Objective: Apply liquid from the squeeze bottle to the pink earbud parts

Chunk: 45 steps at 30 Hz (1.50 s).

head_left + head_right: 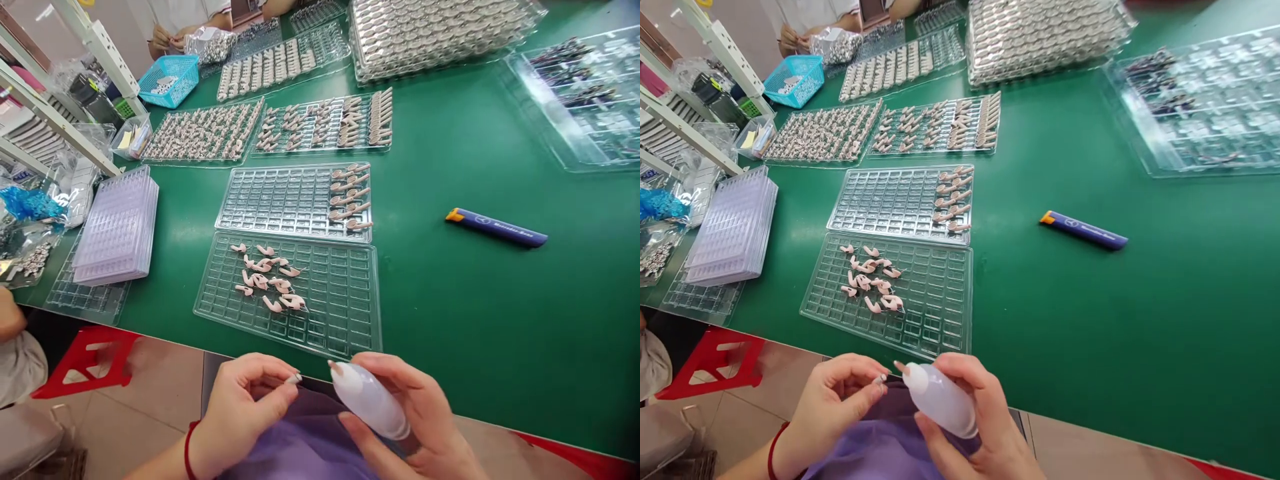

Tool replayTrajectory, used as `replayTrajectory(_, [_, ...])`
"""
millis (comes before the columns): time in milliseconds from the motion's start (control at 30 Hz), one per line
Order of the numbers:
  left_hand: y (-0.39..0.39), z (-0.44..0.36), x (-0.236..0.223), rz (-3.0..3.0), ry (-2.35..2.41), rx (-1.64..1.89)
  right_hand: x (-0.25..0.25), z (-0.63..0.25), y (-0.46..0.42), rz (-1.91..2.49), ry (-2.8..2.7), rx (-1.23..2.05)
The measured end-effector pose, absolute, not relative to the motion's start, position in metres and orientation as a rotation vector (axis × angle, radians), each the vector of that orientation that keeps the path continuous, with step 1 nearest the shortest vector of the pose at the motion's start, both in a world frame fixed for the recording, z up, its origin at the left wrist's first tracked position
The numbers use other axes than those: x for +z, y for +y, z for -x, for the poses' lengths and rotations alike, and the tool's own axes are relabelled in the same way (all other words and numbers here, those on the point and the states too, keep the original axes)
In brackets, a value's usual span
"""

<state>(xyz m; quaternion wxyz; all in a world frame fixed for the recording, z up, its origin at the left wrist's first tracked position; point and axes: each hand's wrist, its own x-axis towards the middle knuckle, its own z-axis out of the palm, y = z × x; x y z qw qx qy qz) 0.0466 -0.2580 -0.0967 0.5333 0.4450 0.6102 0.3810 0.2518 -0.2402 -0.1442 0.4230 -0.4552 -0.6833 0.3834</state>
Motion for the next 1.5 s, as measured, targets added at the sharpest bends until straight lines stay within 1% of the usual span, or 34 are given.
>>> replayTrajectory(100, [-0.257, -0.041, -0.097, -1.675, 1.658, 0.962, -0.154, -0.261, -0.244, 1.113, -1.762, 0.890])
replayTrajectory(200, [-0.254, -0.039, -0.101, -2.208, 1.738, 0.979, -0.157, -0.264, -0.244, 1.025, -1.823, 0.829])
replayTrajectory(267, [-0.253, -0.038, -0.104, -2.420, 1.765, 0.926, -0.155, -0.264, -0.241, 0.947, -1.846, 0.815])
replayTrajectory(367, [-0.252, -0.038, -0.109, -2.586, 1.769, 0.884, -0.150, -0.262, -0.235, 0.839, -1.880, 0.814])
replayTrajectory(700, [-0.251, -0.039, -0.108, -2.630, 1.790, 0.854, -0.147, -0.264, -0.228, 0.777, -1.971, 0.784])
replayTrajectory(1500, [-0.250, -0.040, -0.108, -2.579, 1.781, 0.867, -0.146, -0.261, -0.226, 0.783, -1.971, 0.734])
